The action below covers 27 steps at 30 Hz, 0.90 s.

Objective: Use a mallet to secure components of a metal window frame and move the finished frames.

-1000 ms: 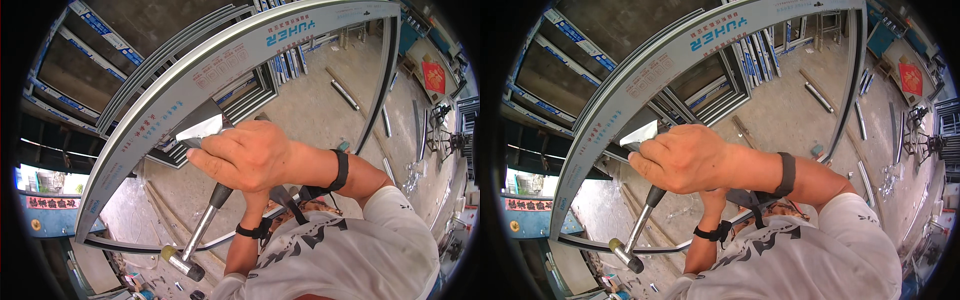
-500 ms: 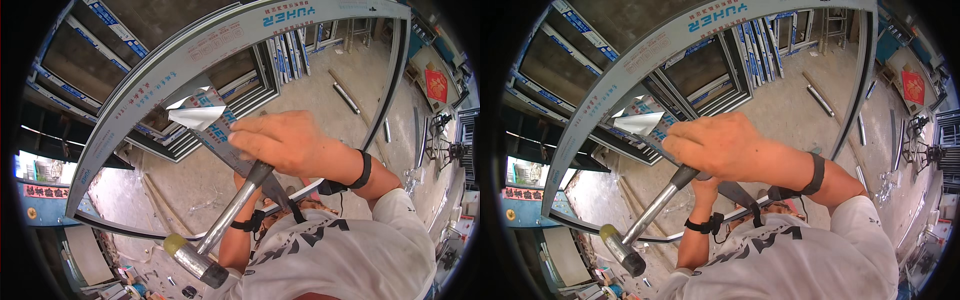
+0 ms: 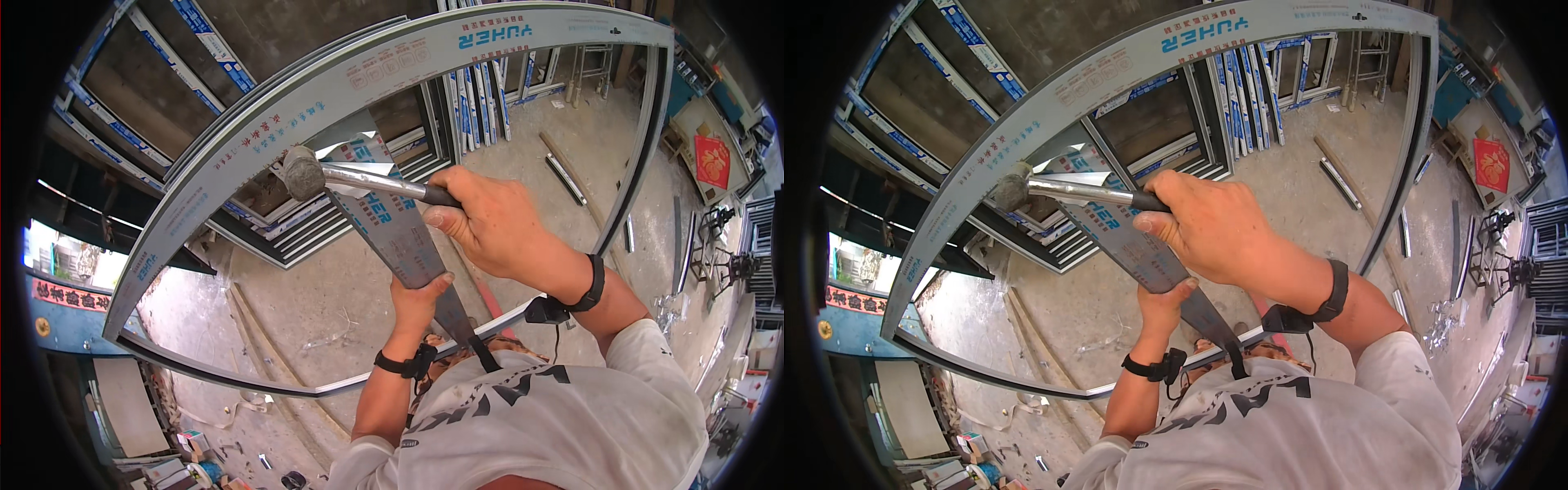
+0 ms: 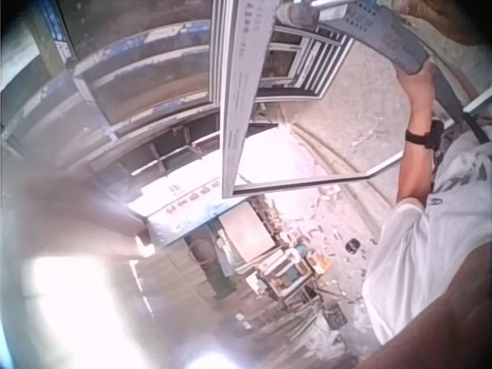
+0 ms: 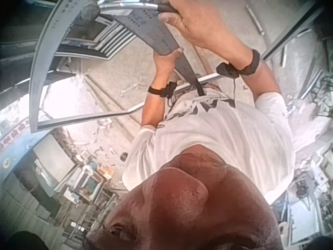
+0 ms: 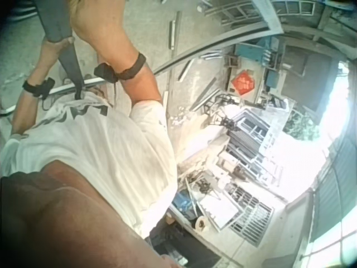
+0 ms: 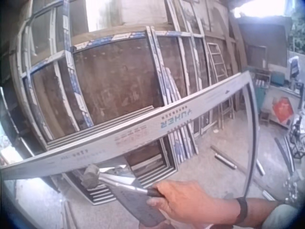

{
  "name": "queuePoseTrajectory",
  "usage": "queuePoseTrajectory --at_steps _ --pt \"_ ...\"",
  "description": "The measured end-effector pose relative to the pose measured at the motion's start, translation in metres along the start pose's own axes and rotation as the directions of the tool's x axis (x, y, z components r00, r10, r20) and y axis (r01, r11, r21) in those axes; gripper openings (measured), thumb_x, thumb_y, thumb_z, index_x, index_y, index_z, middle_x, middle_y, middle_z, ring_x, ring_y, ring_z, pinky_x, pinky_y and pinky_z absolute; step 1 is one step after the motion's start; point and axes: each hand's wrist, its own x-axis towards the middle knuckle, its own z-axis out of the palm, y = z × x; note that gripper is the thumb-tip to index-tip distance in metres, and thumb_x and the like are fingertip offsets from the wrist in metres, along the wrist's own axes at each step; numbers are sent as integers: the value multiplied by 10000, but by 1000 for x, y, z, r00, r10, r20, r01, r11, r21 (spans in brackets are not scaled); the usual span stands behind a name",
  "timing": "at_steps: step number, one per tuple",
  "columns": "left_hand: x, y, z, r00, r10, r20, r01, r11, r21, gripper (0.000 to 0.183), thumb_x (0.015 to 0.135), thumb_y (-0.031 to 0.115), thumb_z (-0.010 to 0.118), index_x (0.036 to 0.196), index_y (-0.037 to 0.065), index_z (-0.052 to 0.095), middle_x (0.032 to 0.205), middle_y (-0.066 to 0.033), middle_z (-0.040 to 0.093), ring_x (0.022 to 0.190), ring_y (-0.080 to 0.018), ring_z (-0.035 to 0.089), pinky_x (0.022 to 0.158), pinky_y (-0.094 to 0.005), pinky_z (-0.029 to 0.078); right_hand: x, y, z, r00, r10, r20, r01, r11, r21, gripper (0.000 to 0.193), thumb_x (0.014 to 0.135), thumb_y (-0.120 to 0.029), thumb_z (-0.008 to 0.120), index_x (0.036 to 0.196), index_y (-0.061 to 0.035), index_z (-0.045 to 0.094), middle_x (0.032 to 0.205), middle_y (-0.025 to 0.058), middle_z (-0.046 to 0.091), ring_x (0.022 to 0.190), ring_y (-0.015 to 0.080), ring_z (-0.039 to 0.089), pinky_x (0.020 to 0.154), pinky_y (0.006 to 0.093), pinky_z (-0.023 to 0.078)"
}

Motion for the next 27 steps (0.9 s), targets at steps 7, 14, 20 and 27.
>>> queuePoseTrajectory --at_steps 7,14,20,27 --pt "0 6 4 999 -31 11 32 999 -40 411 728 66 795 1058 15 557 867 -37 629 754 -137 598 659 -272 497 5 0 3 973 -206 -101 203 978 -37 342 862 -366 646 1027 -76 566 772 73 585 656 294 616 543 402 473" --pt "-2 9 -3 999 15 -32 -14 999 37 386 720 82 805 1021 13 575 863 -28 622 776 -135 590 670 -269 490 12 1 8 999 -36 -18 33 990 -141 372 879 -385 626 1030 -59 531 811 109 619 699 331 634 570 410 502" --pt "-3 14 -13 998 9 -56 -4 997 79 359 710 148 828 953 9 604 872 -36 622 778 -139 589 685 -276 489 -7 2 11 984 0 -177 65 929 363 420 918 -422 591 1067 -36 521 798 110 609 638 269 629 517 333 491" --pt "-13 24 -33 995 73 -62 -63 988 138 450 676 210 851 994 -1 613 949 -90 647 853 -181 612 752 -304 501 -17 46 27 915 368 168 -296 328 897 366 990 -370 509 1107 -25 549 755 8 568 595 48 543 454 202 436"
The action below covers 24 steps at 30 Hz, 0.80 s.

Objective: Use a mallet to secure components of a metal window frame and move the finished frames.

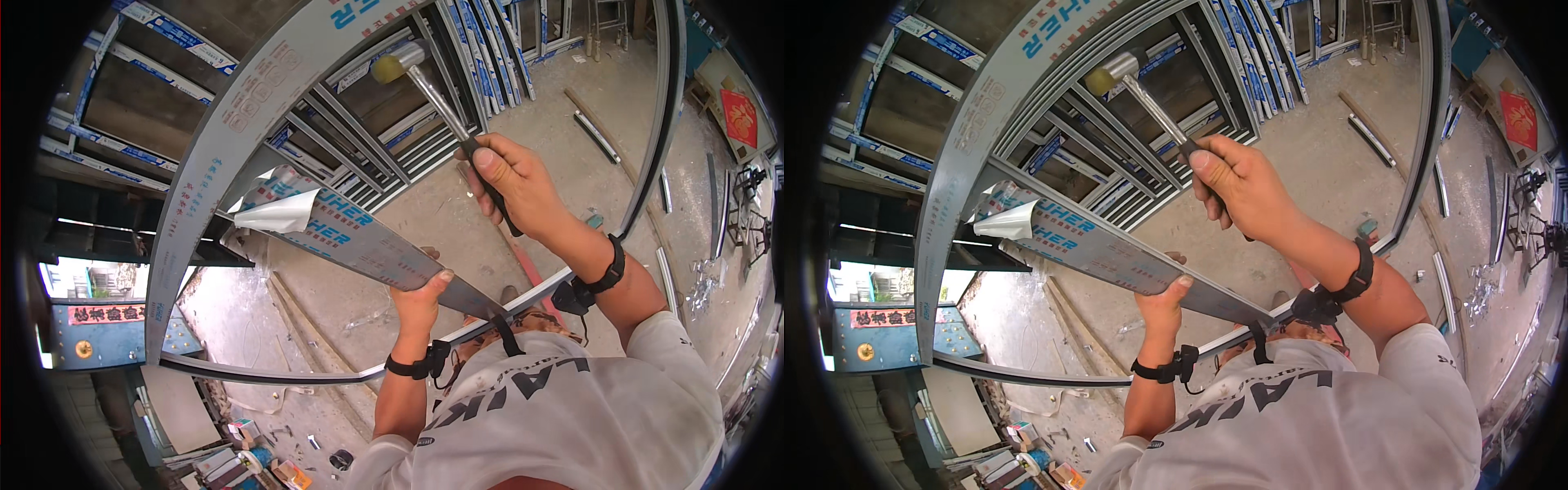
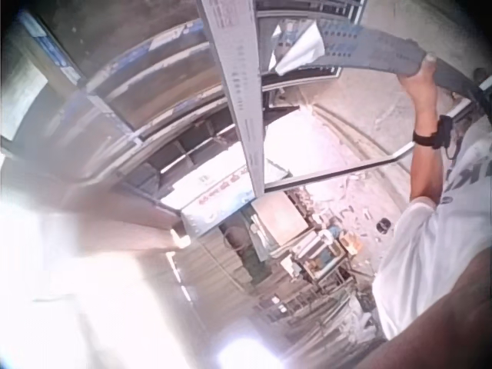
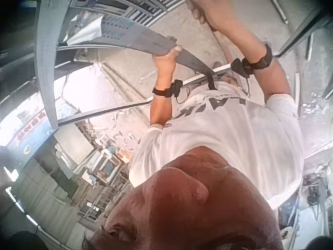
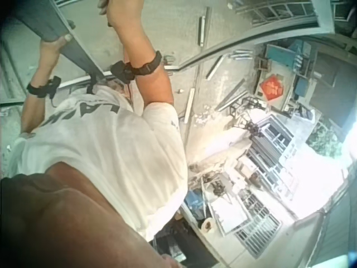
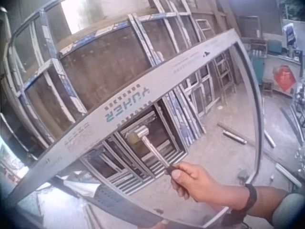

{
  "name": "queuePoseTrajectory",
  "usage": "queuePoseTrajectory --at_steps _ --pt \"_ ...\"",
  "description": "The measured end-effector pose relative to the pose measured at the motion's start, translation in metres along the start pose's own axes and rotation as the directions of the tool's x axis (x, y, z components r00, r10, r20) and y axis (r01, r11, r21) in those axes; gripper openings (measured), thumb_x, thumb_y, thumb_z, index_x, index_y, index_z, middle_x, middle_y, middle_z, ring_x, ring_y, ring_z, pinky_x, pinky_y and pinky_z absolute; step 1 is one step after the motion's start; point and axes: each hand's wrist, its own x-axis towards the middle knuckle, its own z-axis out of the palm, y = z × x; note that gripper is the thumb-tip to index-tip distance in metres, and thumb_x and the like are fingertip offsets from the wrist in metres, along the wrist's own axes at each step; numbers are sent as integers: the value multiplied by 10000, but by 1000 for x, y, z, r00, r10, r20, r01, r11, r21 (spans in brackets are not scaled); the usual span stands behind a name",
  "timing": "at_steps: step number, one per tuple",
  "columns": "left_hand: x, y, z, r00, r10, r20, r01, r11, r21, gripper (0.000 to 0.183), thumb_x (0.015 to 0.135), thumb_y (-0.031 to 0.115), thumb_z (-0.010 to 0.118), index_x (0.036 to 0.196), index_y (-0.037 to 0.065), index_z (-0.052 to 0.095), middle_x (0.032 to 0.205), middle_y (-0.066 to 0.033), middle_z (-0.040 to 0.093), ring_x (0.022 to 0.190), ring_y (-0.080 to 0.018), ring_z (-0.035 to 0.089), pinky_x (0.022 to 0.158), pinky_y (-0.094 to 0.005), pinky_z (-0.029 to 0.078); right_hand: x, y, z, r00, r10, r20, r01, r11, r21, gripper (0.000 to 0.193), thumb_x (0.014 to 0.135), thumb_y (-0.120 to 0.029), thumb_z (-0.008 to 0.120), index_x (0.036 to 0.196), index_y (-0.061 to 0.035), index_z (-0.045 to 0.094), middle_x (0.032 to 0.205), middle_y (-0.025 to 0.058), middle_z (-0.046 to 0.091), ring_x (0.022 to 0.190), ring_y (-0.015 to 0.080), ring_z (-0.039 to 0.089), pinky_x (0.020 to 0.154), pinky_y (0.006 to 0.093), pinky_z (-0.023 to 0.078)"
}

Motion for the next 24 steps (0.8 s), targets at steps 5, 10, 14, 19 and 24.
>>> queuePoseTrajectory --at_steps 5,10,14,19,24 --pt "-7 20 -9 999 11 -35 -14 997 -80 496 668 208 856 1038 1 598 1007 -112 652 900 -191 610 794 -308 494 19 -10 29 993 43 113 -41 999 -26 429 990 -358 514 1254 -22 551 745 9 575 567 56 527 451 195 421" --pt "-14 37 -13 999 -36 -16 34 996 -82 588 694 271 830 1131 7 538 1067 -87 607 990 -193 591 897 -337 456 26 -38 60 934 -64 352 63 998 13 453 986 -318 530 1310 -2 528 731 26 582 562 66 523 481 222 436" --pt "-25 38 -20 999 11 -51 -14 998 -66 689 687 307 855 1215 24 513 1177 -41 551 1075 -172 526 941 -324 414 29 -48 68 862 -132 489 138 990 24 430 989 -303 522 1304 -11 549 732 42 593 568 76 532 530 240 463" --pt "-33 31 -21 998 -52 -32 48 994 -100 806 641 377 889 1261 37 502 1195 -41 554 1106 -187 526 962 -348 412 34 -45 71 823 -220 524 278 960 -33 420 974 -294 543 1274 -1 566 748 87 617 648 146 585 617 290 494" --pt "-39 28 -28 998 -59 4 59 996 -73 815 636 402 888 1259 44 503 1189 -41 561 1109 -191 531 970 -362 417 35 -51 75 797 -206 568 262 965 -18 409 972 -274 543 1267 8 566 751 94 624 667 163 594 633 299 495"
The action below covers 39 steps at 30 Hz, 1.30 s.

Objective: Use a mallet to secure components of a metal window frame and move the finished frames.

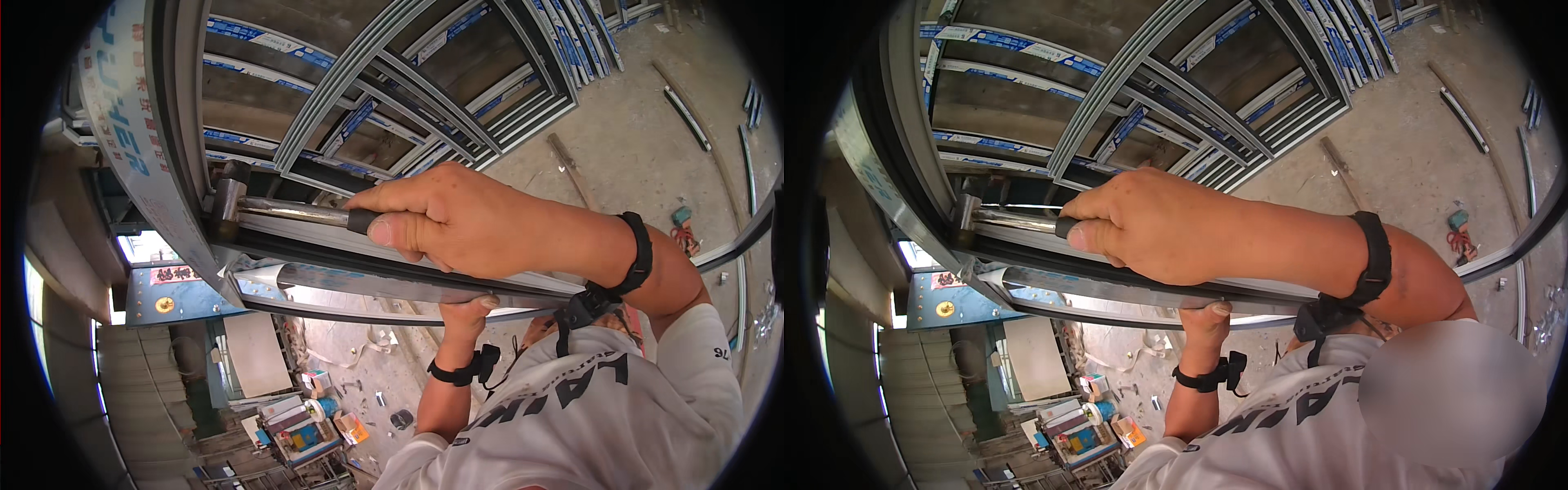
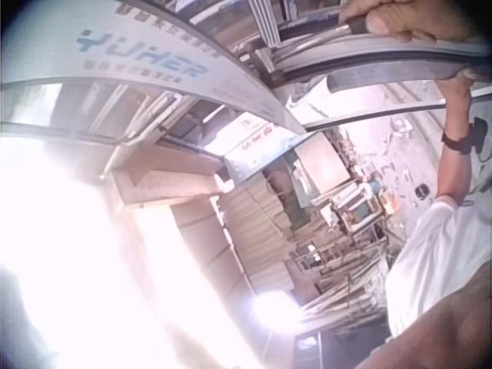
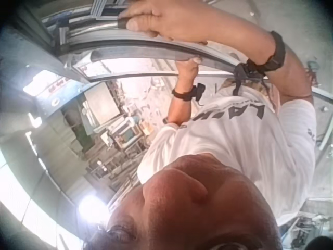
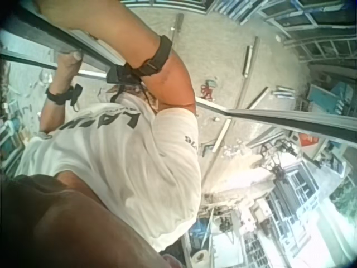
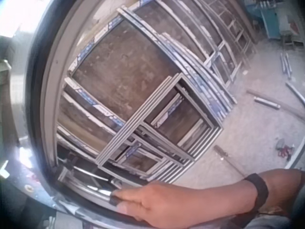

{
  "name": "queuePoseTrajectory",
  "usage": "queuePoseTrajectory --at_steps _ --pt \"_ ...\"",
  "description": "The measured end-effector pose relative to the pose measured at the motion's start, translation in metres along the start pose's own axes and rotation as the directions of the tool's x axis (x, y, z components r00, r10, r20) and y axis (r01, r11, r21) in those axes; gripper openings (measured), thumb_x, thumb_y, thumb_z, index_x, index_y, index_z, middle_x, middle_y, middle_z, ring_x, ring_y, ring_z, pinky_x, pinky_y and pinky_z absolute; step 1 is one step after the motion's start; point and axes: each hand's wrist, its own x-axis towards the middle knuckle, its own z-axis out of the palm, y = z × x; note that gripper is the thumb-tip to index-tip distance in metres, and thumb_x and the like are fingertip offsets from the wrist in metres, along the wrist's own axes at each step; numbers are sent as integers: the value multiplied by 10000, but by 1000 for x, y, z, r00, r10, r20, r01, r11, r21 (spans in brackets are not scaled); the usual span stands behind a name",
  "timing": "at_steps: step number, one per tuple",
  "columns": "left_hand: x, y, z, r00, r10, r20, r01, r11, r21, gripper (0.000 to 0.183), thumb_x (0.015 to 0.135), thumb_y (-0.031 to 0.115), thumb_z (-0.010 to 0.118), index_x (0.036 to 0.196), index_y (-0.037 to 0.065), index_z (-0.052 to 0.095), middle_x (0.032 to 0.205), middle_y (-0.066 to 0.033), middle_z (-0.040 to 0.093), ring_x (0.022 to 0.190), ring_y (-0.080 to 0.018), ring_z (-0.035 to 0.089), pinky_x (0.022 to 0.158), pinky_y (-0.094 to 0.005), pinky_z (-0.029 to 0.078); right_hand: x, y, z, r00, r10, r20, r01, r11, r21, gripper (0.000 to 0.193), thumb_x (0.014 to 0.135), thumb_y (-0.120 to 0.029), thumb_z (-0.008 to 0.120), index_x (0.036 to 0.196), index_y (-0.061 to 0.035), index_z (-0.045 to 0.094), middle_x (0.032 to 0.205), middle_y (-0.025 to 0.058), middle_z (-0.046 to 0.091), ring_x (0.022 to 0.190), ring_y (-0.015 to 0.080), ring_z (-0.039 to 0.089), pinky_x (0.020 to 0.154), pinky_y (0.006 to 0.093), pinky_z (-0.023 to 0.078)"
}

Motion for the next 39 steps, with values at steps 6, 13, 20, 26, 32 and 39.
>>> queuePoseTrajectory --at_steps 6,13,20,26,32,39 --pt "8 11 19 997 50 51 -44 992 -118 656 635 268 894 1136 4 563 1057 -66 619 977 -188 586 874 -326 473 -7 -1 -12 970 154 -190 -109 967 229 429 972 -302 552 1294 -19 558 719 40 601 539 79 518 527 233 453" --pt "4 6 17 999 1 36 2 998 -62 732 600 279 905 1174 5 542 1073 -97 630 996 -217 610 901 -352 490 -11 7 -7 986 -133 -98 131 991 -23 460 979 -319 545 1349 -46 522 707 3 572 508 47 481 491 202 428" --pt "12 11 36 986 33 163 8 970 -242 721 603 222 898 1176 8 517 1113 -109 619 1023 -211 592 918 -336 476 -26 8 -27 893 187 -409 -89 965 247 487 976 -295 549 1332 33 501 762 59 630 574 108 574 561 234 485" --pt "-4 -3 22 995 -2 105 10 996 -84 656 643 183 888 1163 13 527 1093 -64 605 985 -174 577 863 -302 485 -20 6 3 946 -288 -149 250 940 -231 421 964 -244 568 1317 -17 532 826 79 673 707 138 619 686 256 504" --pt "8 -10 22 992 -25 127 37 995 -93 750 622 272 896 1202 12 497 1083 -70 606 991 -176 573 859 -312 487 -29 -4 -8 991 49 -126 -45 998 31 432 974 -260 550 1354 -57 518 689 9 585 529 37 509 500 195 440" --pt "13 -4 33 983 40 179 -2 978 -210 778 597 263 897 1208 27 478 1089 -131 616 1063 -239 571 905 -366 477 -33 27 8 895 -143 -423 120 990 -80 482 974 -301 550 1370 -32 486 731 23 600 512 60 516 481 210 446"
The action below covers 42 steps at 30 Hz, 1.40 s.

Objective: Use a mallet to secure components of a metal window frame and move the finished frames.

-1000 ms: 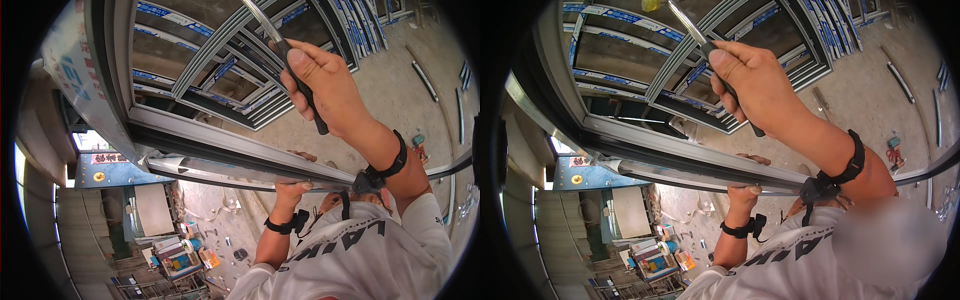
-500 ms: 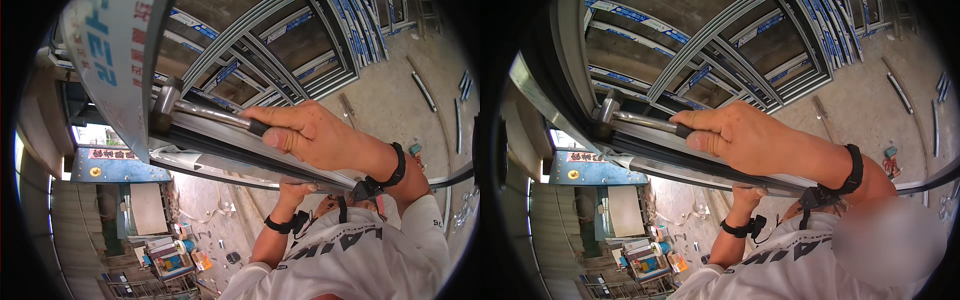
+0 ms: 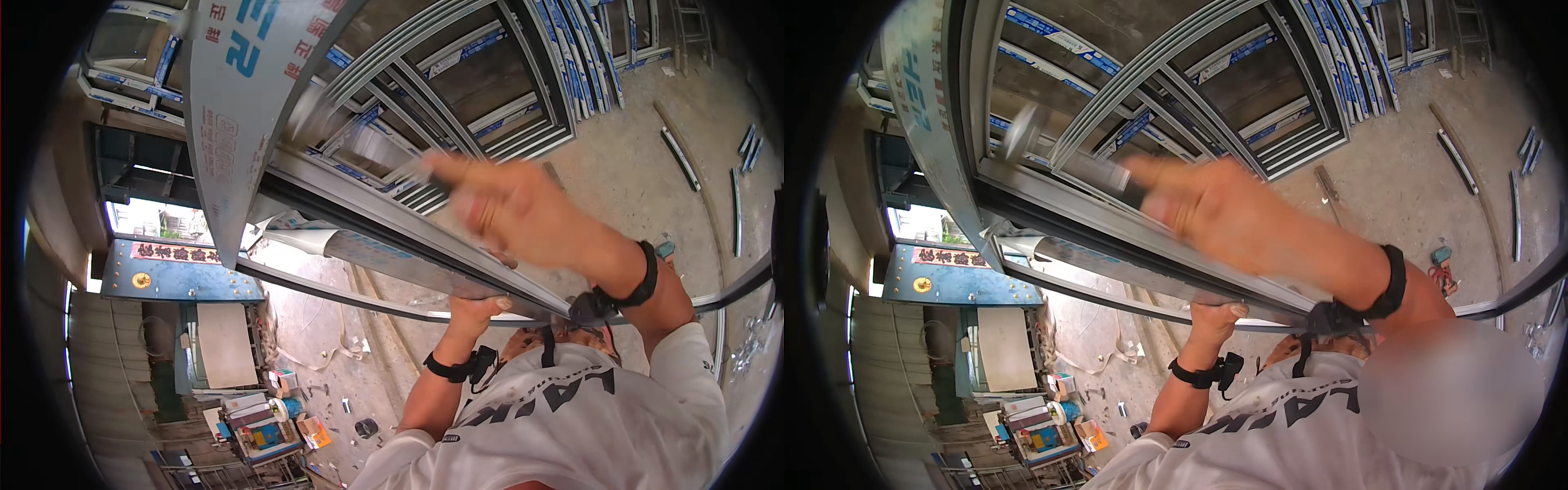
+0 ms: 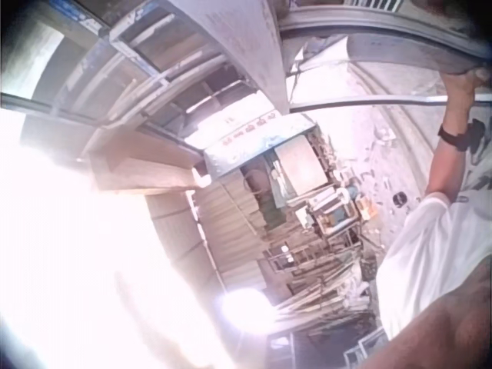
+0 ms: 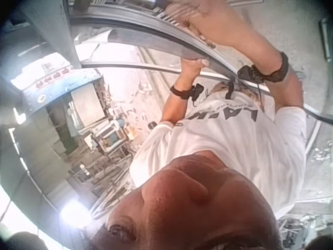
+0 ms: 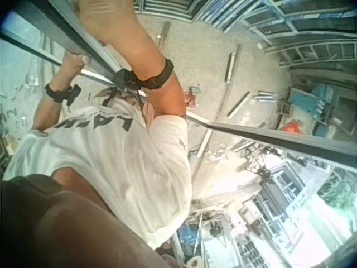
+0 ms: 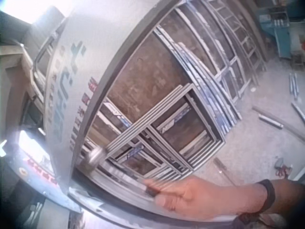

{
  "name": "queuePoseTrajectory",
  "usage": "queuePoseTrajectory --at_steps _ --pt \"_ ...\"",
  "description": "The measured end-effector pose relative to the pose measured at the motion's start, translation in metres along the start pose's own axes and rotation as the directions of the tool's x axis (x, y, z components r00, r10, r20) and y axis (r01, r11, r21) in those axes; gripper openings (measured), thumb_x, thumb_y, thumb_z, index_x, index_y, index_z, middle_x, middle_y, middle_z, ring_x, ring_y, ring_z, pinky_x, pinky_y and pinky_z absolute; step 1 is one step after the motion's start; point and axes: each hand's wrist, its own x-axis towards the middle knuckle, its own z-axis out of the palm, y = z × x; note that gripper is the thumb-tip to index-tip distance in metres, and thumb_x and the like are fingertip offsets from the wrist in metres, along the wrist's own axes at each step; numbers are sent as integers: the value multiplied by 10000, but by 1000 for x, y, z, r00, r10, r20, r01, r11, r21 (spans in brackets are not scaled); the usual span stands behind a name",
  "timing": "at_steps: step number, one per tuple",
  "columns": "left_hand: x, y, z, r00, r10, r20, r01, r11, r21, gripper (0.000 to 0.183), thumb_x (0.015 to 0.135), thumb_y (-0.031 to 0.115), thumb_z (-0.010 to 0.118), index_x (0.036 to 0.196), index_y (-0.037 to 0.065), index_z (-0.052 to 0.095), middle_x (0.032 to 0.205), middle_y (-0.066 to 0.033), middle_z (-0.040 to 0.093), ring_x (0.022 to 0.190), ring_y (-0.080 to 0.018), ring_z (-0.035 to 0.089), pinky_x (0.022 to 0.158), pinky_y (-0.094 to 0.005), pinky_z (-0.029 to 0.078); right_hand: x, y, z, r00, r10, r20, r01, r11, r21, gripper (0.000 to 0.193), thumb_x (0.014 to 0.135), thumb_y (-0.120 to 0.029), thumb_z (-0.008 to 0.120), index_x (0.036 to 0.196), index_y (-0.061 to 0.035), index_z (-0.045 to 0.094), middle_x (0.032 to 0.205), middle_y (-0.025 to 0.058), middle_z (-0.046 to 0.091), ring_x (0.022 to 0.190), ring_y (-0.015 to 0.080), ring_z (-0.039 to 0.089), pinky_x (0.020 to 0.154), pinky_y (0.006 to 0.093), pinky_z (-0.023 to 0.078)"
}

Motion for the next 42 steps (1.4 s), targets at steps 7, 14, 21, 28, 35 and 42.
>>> queuePoseTrajectory --at_steps 7,14,21,28,35,42 --pt "2 5 -3 1000 5 -16 -6 1000 -23 744 593 243 890 1177 30 482 1109 -148 606 1058 -259 577 909 -385 473 30 -27 -26 947 314 70 -321 937 140 446 977 -261 553 1385 -95 488 655 -12 531 493 40 509 486 193 458" --pt "-14 1 -11 995 -69 -66 72 996 57 699 616 223 872 1173 20 503 1110 -138 618 1065 -245 585 914 -379 477 19 -16 -2 932 83 353 -55 994 -89 410 974 -202 555 1371 -108 516 604 -29 513 492 19 424 481 201 396" --pt "-8 2 -6 999 -33 -21 34 999 36 638 648 168 847 1183 3 542 1143 -112 618 1027 -195 586 903 -337 477 15 -23 -1 921 180 346 -152 983 -106 429 943 -227 592 1335 -63 530 1014 131 691 787 133 608 754 268 502" --pt "-4 -5 -7 999 -21 -43 21 1000 4 618 655 190 873 1152 10 552 1084 -80 622 974 -169 589 862 -324 493 13 -26 -6 905 210 370 -179 977 -116 434 957 -236 575 1345 -51 516 1001 107 691 774 128 602 744 271 505" --pt "-3 6 4 998 -5 -57 3 999 -32 614 656 244 887 1129 23 563 1050 -68 624 929 -152 598 818 -304 505 4 -23 -4 915 138 379 -121 990 -69 435 977 -236 550 1379 -78 500 721 13 599 529 42 487 519 213 437" --pt "3 -9 -3 999 14 -50 -11 998 56 605 637 245 896 1105 24 584 1034 -61 625 913 -146 594 801 -301 502 -2 -22 -9 911 284 298 -294 956 -13 485 969 -261 567 1386 -33 474 736 20 604 518 48 496 510 211 433"
